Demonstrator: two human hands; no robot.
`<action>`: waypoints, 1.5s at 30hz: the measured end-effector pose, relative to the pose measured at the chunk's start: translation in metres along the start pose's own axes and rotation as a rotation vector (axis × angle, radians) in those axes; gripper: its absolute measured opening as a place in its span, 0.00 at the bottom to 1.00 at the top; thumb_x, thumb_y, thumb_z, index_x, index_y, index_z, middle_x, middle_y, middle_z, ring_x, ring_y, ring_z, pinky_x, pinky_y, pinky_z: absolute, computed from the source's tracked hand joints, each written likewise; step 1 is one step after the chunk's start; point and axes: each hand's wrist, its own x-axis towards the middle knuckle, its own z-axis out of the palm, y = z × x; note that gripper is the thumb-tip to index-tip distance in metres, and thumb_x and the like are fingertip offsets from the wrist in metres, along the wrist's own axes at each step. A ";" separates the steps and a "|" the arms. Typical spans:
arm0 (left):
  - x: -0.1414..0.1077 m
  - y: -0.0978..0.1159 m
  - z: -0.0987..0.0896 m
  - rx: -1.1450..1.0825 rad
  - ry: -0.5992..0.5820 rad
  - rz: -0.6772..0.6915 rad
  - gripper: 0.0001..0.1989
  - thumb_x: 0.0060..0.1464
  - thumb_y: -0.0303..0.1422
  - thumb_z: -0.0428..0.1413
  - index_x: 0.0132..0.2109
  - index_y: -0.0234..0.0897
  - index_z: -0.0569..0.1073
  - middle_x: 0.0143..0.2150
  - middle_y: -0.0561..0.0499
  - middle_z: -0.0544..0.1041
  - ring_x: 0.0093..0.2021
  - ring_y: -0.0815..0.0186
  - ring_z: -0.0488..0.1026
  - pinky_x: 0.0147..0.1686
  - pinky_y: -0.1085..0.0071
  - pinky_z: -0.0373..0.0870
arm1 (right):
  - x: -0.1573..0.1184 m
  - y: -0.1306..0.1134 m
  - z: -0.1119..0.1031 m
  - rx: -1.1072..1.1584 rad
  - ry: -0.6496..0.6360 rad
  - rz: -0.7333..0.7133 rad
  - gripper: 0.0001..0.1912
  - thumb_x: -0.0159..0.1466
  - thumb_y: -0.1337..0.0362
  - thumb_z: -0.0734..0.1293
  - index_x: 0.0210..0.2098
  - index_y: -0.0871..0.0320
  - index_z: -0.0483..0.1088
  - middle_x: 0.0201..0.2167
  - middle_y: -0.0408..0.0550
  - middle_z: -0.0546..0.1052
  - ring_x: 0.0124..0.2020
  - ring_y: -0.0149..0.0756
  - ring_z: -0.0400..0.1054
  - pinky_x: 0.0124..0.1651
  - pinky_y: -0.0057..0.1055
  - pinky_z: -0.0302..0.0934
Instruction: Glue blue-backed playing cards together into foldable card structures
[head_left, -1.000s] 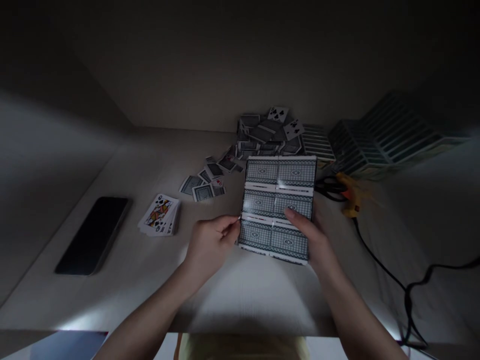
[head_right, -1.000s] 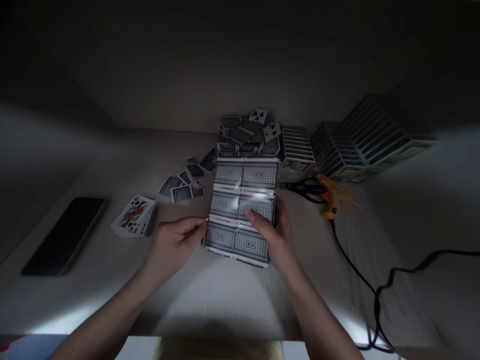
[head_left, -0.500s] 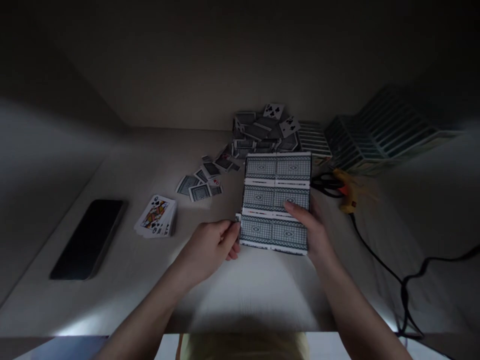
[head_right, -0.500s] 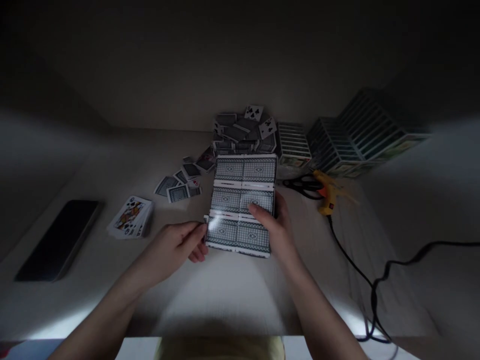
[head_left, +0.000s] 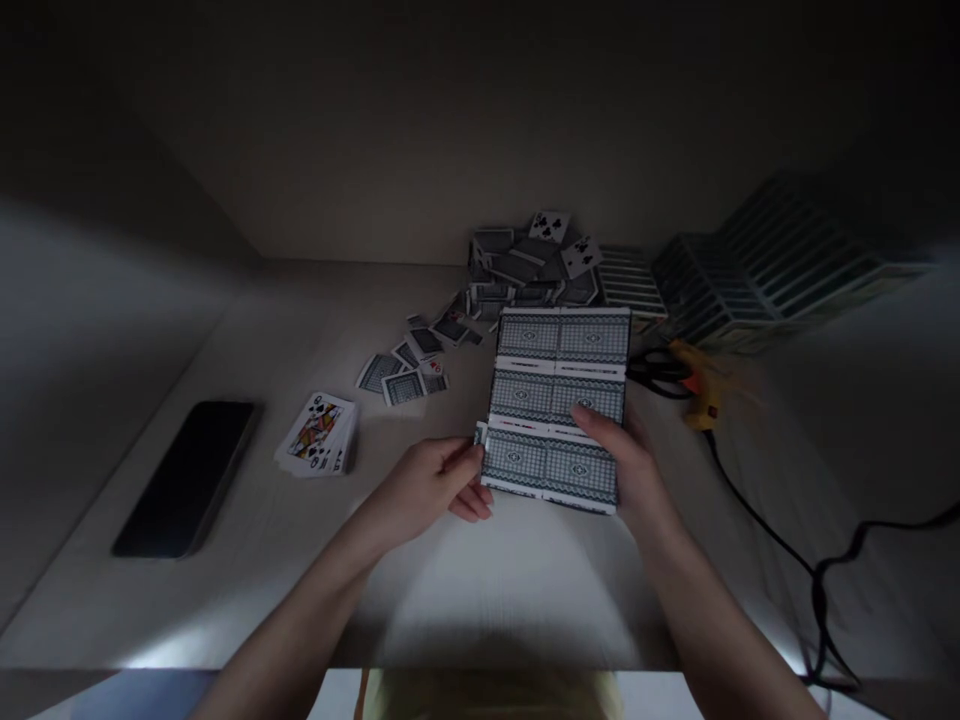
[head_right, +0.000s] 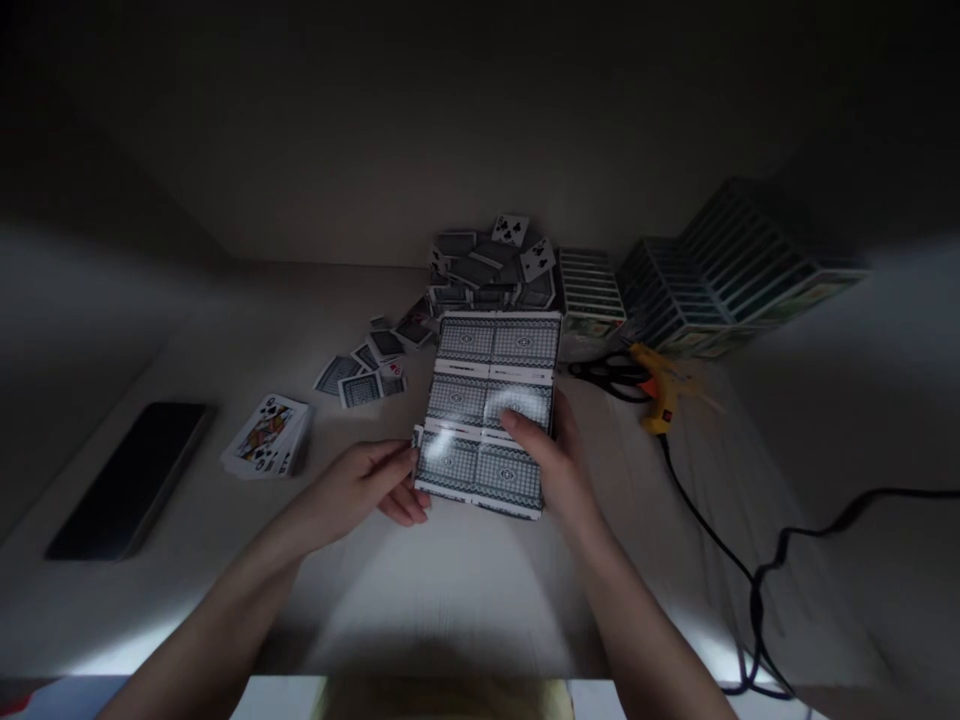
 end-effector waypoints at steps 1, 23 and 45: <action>0.000 -0.001 0.000 0.002 0.002 0.006 0.17 0.54 0.45 0.54 0.31 0.34 0.70 0.24 0.50 0.78 0.23 0.68 0.76 0.24 0.74 0.75 | 0.000 0.000 -0.001 -0.011 -0.002 -0.005 0.33 0.53 0.56 0.72 0.58 0.49 0.64 0.51 0.45 0.75 0.52 0.49 0.69 0.53 0.46 0.63; -0.010 -0.005 0.007 0.267 0.071 0.138 0.12 0.56 0.33 0.48 0.25 0.36 0.66 0.21 0.53 0.75 0.21 0.69 0.75 0.23 0.75 0.74 | -0.004 -0.006 0.002 -0.058 -0.032 -0.004 0.33 0.51 0.55 0.73 0.56 0.49 0.65 0.50 0.43 0.75 0.56 0.50 0.66 0.57 0.47 0.60; 0.007 -0.011 -0.005 0.948 0.207 0.565 0.17 0.59 0.31 0.44 0.22 0.38 0.62 0.15 0.56 0.64 0.16 0.72 0.58 0.23 0.73 0.51 | 0.003 -0.004 -0.002 0.089 -0.021 0.104 0.32 0.51 0.58 0.73 0.56 0.48 0.66 0.49 0.42 0.77 0.51 0.48 0.70 0.51 0.43 0.65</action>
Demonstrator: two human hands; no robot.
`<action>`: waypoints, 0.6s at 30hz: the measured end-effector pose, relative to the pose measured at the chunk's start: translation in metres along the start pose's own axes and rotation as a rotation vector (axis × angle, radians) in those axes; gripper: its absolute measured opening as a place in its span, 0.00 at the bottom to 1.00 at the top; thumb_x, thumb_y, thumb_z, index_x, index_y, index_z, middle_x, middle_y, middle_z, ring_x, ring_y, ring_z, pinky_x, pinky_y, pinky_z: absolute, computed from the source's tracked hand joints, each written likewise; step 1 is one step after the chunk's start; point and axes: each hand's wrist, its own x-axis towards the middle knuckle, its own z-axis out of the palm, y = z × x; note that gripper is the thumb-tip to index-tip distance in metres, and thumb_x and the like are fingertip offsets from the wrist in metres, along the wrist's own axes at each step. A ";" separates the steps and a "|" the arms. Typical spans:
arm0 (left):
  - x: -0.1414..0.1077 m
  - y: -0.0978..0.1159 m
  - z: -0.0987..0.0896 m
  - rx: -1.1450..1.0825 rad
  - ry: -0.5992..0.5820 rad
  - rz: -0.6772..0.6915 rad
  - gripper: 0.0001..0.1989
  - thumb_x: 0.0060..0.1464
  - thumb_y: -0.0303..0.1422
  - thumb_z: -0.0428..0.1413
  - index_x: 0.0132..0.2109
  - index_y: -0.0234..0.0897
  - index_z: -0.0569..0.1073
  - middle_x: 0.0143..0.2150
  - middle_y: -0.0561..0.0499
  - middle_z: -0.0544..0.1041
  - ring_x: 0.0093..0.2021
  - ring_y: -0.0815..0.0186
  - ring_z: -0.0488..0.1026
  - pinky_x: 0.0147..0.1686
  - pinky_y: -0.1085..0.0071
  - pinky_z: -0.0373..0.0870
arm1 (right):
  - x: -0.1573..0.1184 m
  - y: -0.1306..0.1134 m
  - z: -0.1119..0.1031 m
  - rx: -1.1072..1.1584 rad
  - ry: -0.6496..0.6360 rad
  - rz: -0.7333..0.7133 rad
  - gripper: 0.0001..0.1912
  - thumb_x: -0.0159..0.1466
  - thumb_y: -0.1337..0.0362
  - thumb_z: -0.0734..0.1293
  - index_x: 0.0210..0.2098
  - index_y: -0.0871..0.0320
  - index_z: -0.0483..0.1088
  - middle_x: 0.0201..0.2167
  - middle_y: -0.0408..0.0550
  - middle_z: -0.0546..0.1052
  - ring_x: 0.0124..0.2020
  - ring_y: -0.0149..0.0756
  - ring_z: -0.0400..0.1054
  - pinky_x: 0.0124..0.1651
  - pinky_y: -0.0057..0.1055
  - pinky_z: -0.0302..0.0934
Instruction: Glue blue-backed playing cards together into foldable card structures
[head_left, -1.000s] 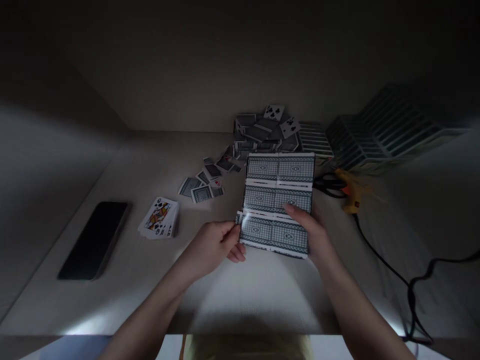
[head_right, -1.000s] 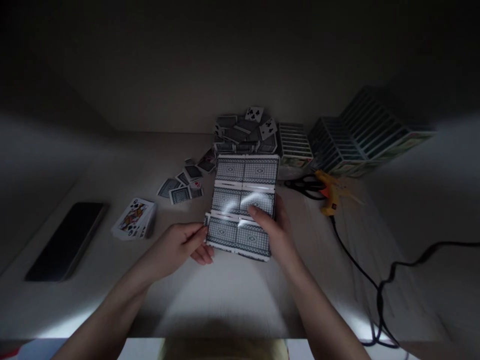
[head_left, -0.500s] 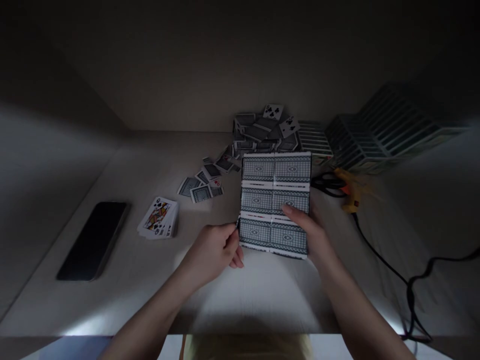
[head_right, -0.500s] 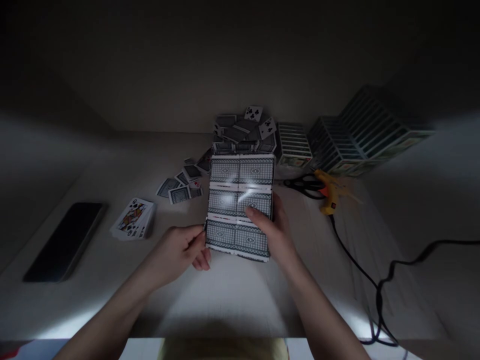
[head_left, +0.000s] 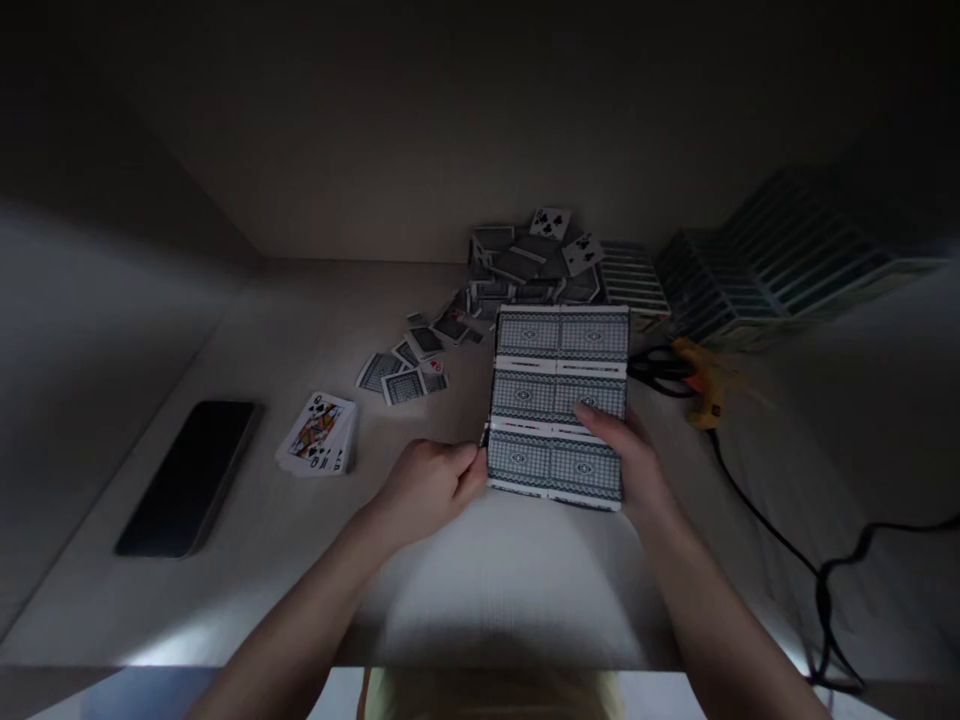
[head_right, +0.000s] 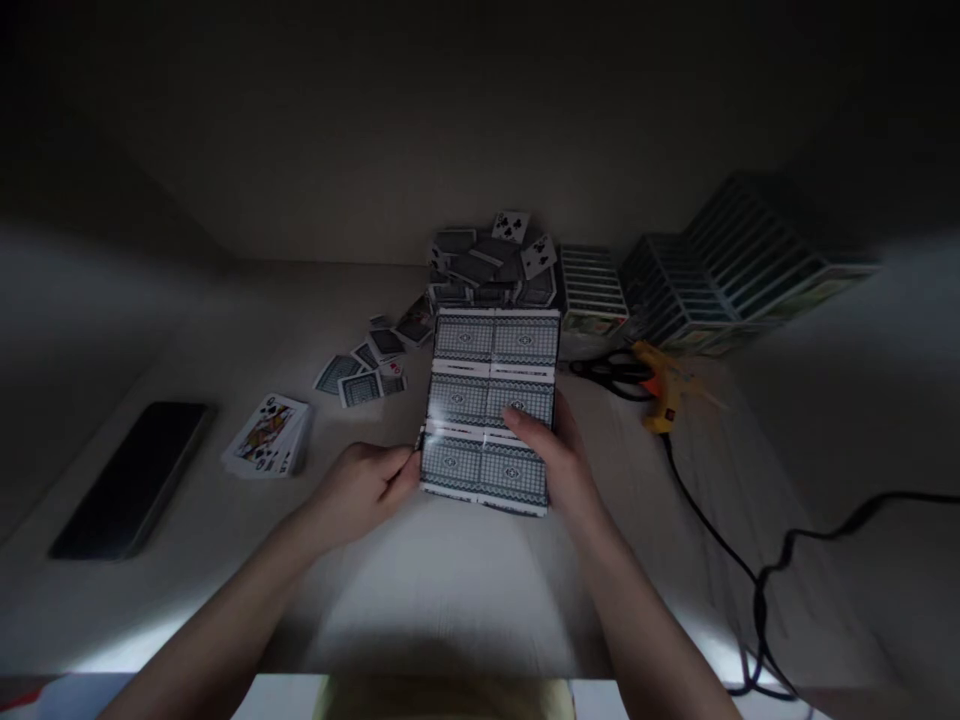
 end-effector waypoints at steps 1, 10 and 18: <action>0.001 -0.001 0.001 -0.084 -0.017 -0.009 0.18 0.60 0.33 0.43 0.22 0.38 0.62 0.16 0.56 0.64 0.18 0.72 0.59 0.24 0.73 0.53 | 0.001 0.000 -0.001 0.010 0.008 0.016 0.32 0.51 0.58 0.73 0.55 0.48 0.67 0.48 0.42 0.77 0.50 0.48 0.71 0.50 0.43 0.66; 0.011 -0.011 0.014 -0.851 -0.110 -0.254 0.21 0.54 0.52 0.52 0.37 0.35 0.68 0.37 0.49 0.73 0.37 0.65 0.72 0.36 0.69 0.72 | 0.013 0.003 -0.010 0.129 -0.023 0.052 0.28 0.49 0.59 0.73 0.50 0.50 0.71 0.44 0.42 0.79 0.48 0.50 0.72 0.49 0.46 0.67; 0.011 -0.008 0.016 -0.971 0.011 -0.094 0.38 0.41 0.48 0.65 0.57 0.38 0.64 0.59 0.41 0.69 0.54 0.55 0.69 0.54 0.59 0.67 | 0.016 0.014 -0.032 0.068 -0.138 -0.102 0.25 0.43 0.52 0.72 0.41 0.48 0.75 0.41 0.45 0.80 0.49 0.54 0.71 0.50 0.52 0.64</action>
